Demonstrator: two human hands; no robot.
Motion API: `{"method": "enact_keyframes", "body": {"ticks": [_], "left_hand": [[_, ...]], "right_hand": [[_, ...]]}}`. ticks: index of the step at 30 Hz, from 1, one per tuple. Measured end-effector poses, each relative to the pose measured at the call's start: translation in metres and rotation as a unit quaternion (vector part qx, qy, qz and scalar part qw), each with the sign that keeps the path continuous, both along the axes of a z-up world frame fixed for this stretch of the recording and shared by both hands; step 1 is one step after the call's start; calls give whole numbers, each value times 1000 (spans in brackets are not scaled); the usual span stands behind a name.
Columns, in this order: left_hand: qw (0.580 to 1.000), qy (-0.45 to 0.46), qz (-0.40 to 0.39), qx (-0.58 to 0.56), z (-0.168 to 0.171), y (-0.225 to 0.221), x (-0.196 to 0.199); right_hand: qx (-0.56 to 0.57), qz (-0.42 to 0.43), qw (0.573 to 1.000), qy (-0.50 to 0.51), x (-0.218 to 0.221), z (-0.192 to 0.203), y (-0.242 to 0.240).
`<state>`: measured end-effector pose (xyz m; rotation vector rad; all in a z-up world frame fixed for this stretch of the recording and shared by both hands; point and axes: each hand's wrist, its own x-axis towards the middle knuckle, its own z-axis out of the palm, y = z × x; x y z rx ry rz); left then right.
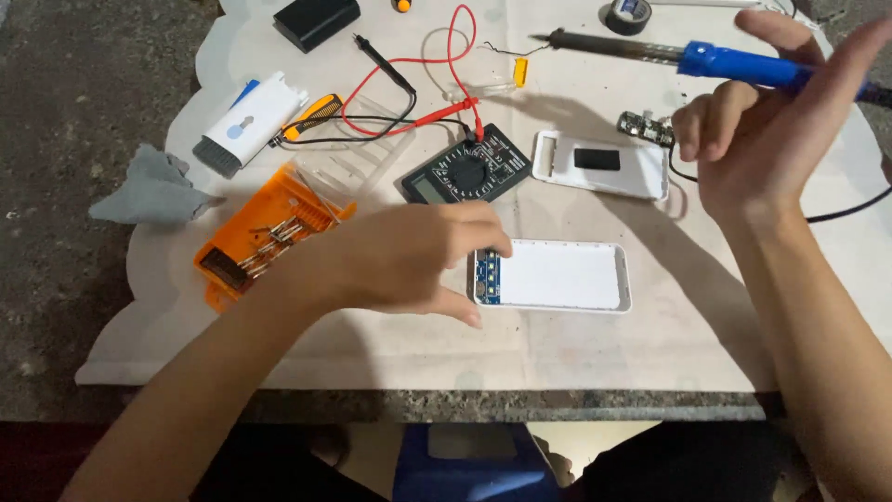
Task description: Testing a circuit board with a multimeter and then soldering components on it during a repair
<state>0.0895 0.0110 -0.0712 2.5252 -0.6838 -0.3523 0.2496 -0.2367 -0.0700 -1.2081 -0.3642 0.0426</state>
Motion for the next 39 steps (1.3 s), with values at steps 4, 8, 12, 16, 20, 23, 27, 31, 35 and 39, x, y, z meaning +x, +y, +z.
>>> {"method": "enact_keyframes", "body": {"ticks": [4, 8, 12, 16, 20, 23, 27, 31, 35, 39], "left_hand": [[999, -46, -21, 10, -27, 2, 15], [998, -40, -16, -39, -31, 4, 16], [990, -110, -26, -85, -44, 2, 11], [990, -102, 32, -88, -53, -7, 13], [956, -166, 162, -180, -61, -8, 16], [905, -295, 203, -231, -63, -5, 18], [857, -353, 272, -259, -56, -6, 12], [848, -415, 246, -219, -68, -4, 12], [827, -488, 258, -110, -83, 2, 13], [800, -561, 160, -137, -77, 9, 20]], "right_hand": [[6, -3, 999, 41, 16, -6, -4], [11, 1, 997, 79, 28, -11, -5], [-27, 76, 996, 38, 44, -32, -23], [-23, 70, 997, 29, 57, -44, -33], [-21, 93, 995, -2, 59, -39, -42], [-6, 108, 994, -7, 66, -36, -48], [-22, 190, 971, -141, 79, -63, -67], [-14, 168, 981, -97, 45, -49, -51], [-54, 117, 976, -174, 45, -62, -59], [-59, 10, 994, -96, 31, -52, -44]]}}
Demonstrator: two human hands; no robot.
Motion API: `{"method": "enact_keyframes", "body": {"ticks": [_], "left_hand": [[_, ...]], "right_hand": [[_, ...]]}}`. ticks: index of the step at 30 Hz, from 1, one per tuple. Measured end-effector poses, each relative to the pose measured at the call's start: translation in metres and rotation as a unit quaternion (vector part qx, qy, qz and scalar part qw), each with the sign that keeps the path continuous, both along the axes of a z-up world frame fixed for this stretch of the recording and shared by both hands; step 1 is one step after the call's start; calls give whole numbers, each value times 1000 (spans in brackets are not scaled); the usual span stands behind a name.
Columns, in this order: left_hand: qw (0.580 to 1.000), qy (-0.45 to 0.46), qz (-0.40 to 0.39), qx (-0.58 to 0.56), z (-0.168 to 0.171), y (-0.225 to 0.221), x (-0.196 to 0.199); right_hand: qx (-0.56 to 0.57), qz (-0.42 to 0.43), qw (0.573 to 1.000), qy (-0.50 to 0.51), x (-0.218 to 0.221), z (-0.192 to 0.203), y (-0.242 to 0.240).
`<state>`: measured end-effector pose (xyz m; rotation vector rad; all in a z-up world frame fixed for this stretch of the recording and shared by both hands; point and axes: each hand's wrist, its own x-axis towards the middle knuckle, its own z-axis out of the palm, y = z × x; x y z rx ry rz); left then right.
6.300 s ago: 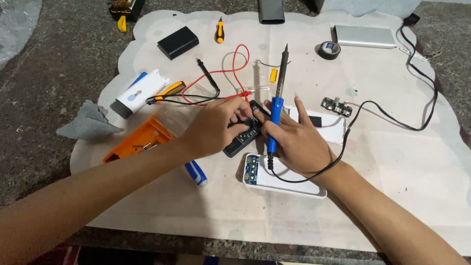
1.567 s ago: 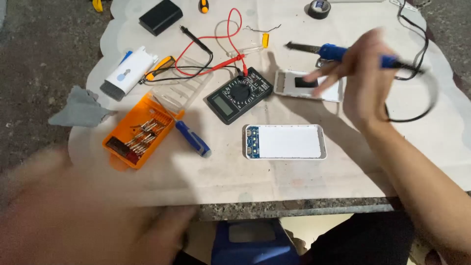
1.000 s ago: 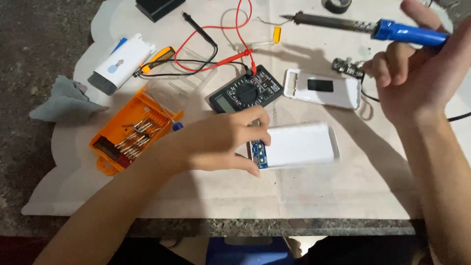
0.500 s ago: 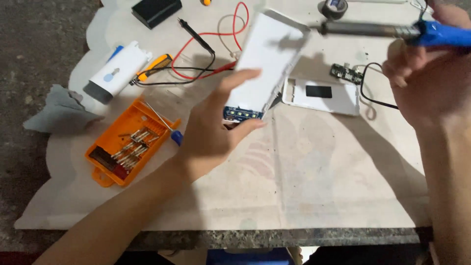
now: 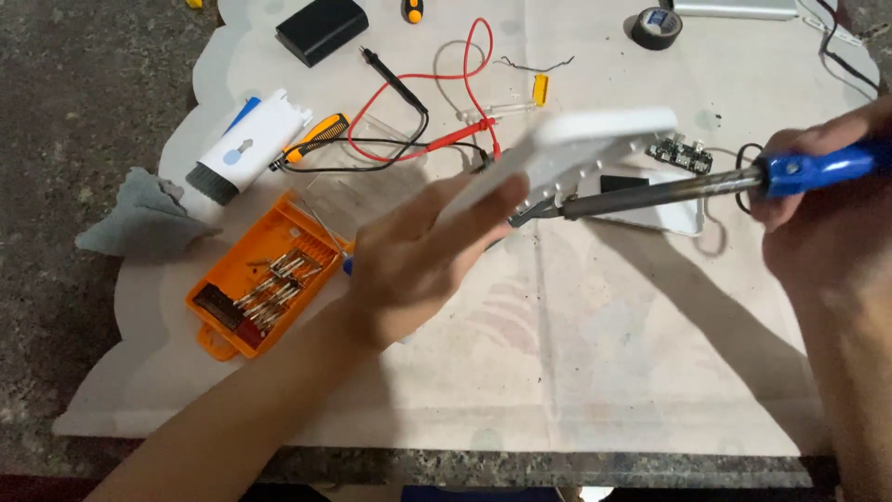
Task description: Testing a circuit board with a multimeter and then soldering components on it during a repair
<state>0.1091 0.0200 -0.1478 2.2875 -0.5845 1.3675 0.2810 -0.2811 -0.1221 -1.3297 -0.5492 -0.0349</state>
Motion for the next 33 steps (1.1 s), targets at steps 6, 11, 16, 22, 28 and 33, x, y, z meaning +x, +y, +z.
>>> {"method": "enact_keyframes", "body": {"ticks": [6, 11, 16, 22, 28, 33], "left_hand": [[995, -2, -95, -11, 14, 0, 0], [994, -23, -105, -12, 15, 4, 3], [990, -38, -136, 15, 26, 8, 6], [994, -58, -79, 57, 17, 12, 9], [993, -58, -57, 83, 12, 16, 9], [992, -62, -47, 99, 8, 18, 11]], "right_hand": [[18, 25, 999, -21, -30, -3, 12], [-9, -19, 994, -105, -26, -29, -5], [-38, -40, 941, -334, -39, -25, -11], [-289, 3, 871, -397, -79, 0, -44], [-300, 60, 780, -546, -88, 26, -21], [-243, 70, 737, -627, -91, 37, -6]]}}
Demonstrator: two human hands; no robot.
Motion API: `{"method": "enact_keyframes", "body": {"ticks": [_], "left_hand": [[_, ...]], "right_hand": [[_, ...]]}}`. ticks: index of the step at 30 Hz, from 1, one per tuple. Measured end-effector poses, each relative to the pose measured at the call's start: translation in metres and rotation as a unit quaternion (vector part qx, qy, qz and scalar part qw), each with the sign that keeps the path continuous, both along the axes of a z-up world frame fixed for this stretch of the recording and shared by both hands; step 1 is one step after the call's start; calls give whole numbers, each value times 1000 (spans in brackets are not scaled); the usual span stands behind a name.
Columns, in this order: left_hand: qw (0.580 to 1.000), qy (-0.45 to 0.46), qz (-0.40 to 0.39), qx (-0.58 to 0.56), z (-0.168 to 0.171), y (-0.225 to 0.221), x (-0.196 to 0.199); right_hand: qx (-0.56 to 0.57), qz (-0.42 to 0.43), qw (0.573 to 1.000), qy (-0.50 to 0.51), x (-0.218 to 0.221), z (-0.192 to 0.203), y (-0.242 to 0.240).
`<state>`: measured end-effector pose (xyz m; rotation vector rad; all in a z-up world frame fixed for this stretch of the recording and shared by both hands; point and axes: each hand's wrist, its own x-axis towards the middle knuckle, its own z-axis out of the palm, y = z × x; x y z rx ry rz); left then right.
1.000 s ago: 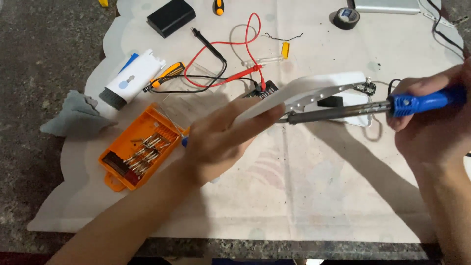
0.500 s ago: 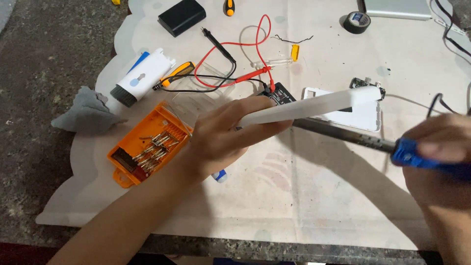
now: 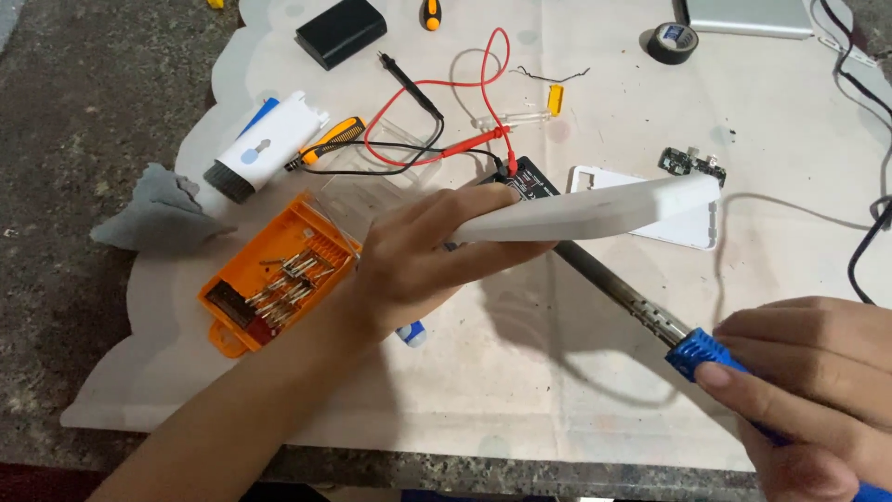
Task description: Testing a circuit board with a multimeter and then soldering components on it during a repair
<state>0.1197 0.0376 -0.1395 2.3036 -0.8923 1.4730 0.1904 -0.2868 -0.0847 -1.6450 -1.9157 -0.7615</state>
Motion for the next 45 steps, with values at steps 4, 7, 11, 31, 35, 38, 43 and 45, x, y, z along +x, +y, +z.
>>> {"method": "enact_keyframes", "body": {"ticks": [4, 7, 11, 31, 35, 38, 43, 45], "left_hand": [[1000, 11, -15, -5, -3, 0, 2], [1000, -1, -9, 9, -5, 0, 3], [1000, 13, 1, 17, 3, -4, 1], [993, 77, 77, 49, -18, 2, 4], [995, 81, 48, 44, -13, 3, 5], [996, 70, 35, 43, -4, -1, 3], [997, 54, 27, 48, -3, -2, 5], [997, 45, 17, 57, -2, -3, 5]], "right_hand": [[-4, -8, 1000, 14, -7, 8, 5], [-14, -17, 999, 32, -11, 9, 7], [23, -44, 996, 80, -20, 9, 14], [36, -83, 981, 174, 8, -3, 17], [169, 84, 979, 72, 5, -3, 44], [223, 83, 967, 88, -9, 5, 58], [230, 82, 965, 92, -10, 5, 59], [232, 79, 965, 89, -12, 7, 60]]}}
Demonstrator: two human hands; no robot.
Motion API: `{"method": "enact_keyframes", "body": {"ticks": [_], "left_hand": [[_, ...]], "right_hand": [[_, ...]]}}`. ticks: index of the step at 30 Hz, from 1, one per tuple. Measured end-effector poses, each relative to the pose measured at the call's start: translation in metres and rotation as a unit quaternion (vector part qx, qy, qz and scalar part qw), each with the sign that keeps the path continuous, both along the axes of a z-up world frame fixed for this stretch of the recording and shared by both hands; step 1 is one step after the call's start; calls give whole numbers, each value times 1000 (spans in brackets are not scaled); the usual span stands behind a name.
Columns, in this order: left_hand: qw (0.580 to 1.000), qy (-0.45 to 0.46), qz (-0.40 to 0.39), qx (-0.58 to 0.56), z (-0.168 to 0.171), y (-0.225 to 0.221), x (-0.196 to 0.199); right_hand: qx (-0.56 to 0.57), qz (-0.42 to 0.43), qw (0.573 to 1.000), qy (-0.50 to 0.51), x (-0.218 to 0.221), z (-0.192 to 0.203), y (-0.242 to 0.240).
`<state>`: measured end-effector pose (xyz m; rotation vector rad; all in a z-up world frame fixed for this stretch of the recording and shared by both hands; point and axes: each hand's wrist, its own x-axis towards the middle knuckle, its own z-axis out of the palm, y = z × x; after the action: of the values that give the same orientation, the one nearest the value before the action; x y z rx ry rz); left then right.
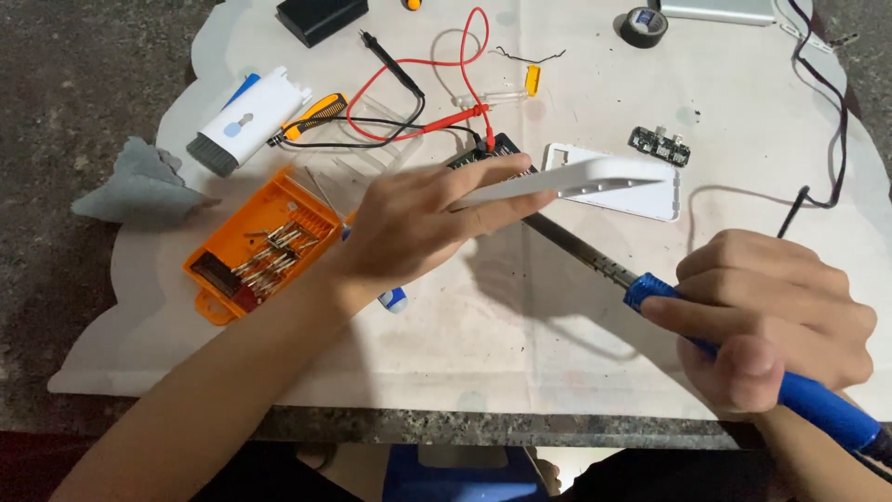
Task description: Testing a circuit board with a multimeter and then soldering components on it during a repair
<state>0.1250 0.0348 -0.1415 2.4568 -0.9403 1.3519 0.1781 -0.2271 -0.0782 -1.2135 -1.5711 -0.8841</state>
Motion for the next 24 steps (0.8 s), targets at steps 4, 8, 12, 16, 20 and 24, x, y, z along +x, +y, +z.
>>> {"method": "enact_keyframes", "body": {"ticks": [4, 8, 12, 16, 20, 24], "left_hand": [[999, -10, 27, 36, -5, 3, 0], [996, -5, 64, 64, -1, 2, -2], [994, -16, 79, 80, 2, 0, -3], [994, -8, 72, 82, 2, 0, -5], [993, -27, 92, 75, 8, -4, -7], [990, -20, 105, 88, 9, -5, -8]], "right_hand": [[11, 0, 1000, 18, -3, -1, -1], [-17, -11, 1000, 15, 0, -1, -6], [-35, -24, 999, 25, -1, 0, -8], [-66, -37, 997, 13, 5, -4, -18], [-134, -108, 978, 121, 7, -9, -42], [-154, -157, 961, 168, -1, -4, -39]]}}
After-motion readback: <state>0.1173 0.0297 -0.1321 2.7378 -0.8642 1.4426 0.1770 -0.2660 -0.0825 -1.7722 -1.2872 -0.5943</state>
